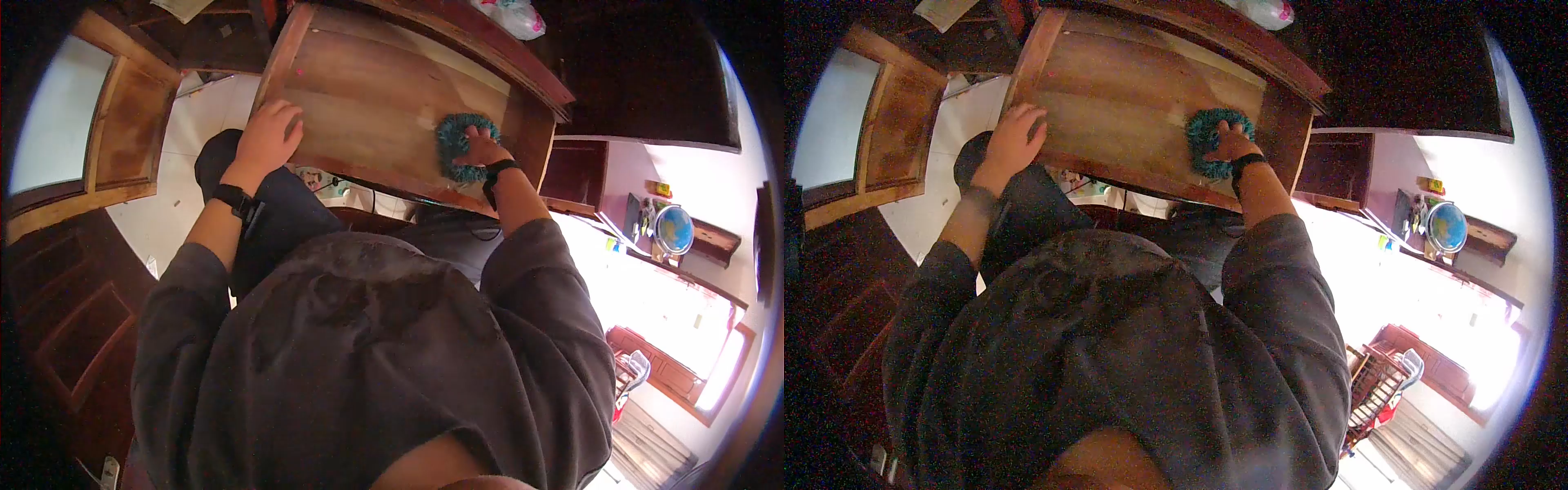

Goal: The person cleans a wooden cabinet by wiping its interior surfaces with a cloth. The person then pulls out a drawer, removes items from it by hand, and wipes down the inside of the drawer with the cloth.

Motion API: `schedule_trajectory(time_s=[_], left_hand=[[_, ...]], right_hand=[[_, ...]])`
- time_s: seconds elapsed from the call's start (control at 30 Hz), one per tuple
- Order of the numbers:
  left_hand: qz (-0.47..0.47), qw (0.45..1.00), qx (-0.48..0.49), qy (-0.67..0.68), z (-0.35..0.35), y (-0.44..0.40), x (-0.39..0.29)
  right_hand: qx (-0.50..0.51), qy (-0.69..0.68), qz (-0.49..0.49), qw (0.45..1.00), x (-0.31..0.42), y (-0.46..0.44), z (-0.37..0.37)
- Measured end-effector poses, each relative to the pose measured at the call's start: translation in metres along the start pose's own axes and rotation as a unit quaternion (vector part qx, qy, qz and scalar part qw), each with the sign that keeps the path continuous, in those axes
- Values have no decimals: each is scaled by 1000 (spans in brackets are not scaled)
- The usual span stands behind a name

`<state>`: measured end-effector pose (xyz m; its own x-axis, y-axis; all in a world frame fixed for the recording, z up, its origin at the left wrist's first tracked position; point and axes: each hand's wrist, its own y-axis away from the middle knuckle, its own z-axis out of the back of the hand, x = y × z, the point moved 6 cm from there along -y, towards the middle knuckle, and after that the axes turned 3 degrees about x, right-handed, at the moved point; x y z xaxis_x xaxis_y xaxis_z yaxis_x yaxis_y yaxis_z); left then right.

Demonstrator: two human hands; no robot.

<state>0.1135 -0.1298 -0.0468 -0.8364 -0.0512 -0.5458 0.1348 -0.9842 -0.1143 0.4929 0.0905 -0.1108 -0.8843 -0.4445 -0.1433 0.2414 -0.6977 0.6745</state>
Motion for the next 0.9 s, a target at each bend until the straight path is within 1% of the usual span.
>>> schedule_trajectory(time_s=[0.1,0.2,0.3,0.4,0.5,0.6,0.7,0.77,0.8,0.87,0.9], left_hand=[[-23,999,-27,0,0,2,4],[-15,1000,-25,-3,-1,2,4],[-60,995,-81,10,11,1,-7],[-94,993,-74,11,12,11,1],[-126,989,-21,-76,25,27,12],[-60,988,-46,-135,43,42,38],[4,1000,11,27,25,44,70],[0,998,23,65,20,40,75],[-2,996,27,84,19,37,77],[-13,998,39,54,19,38,81],[-17,998,47,42,17,38,84]], right_hand=[[7,-31,-74,997,-6,-8,-5],[-30,-21,-117,993,-24,-19,-11],[-19,-120,-161,979,-51,-22,-16],[-94,-127,-187,970,-79,-41,-29],[-143,-28,-101,984,-94,-67,-35],[-292,-46,-11,955,-95,-76,-15],[-290,72,-21,954,-129,-147,-25],[-228,157,-30,960,-103,-120,11],[-239,172,-51,954,-122,-153,6],[-174,200,-66,962,-130,-178,11],[-97,213,-61,970,-116,-173,35]])
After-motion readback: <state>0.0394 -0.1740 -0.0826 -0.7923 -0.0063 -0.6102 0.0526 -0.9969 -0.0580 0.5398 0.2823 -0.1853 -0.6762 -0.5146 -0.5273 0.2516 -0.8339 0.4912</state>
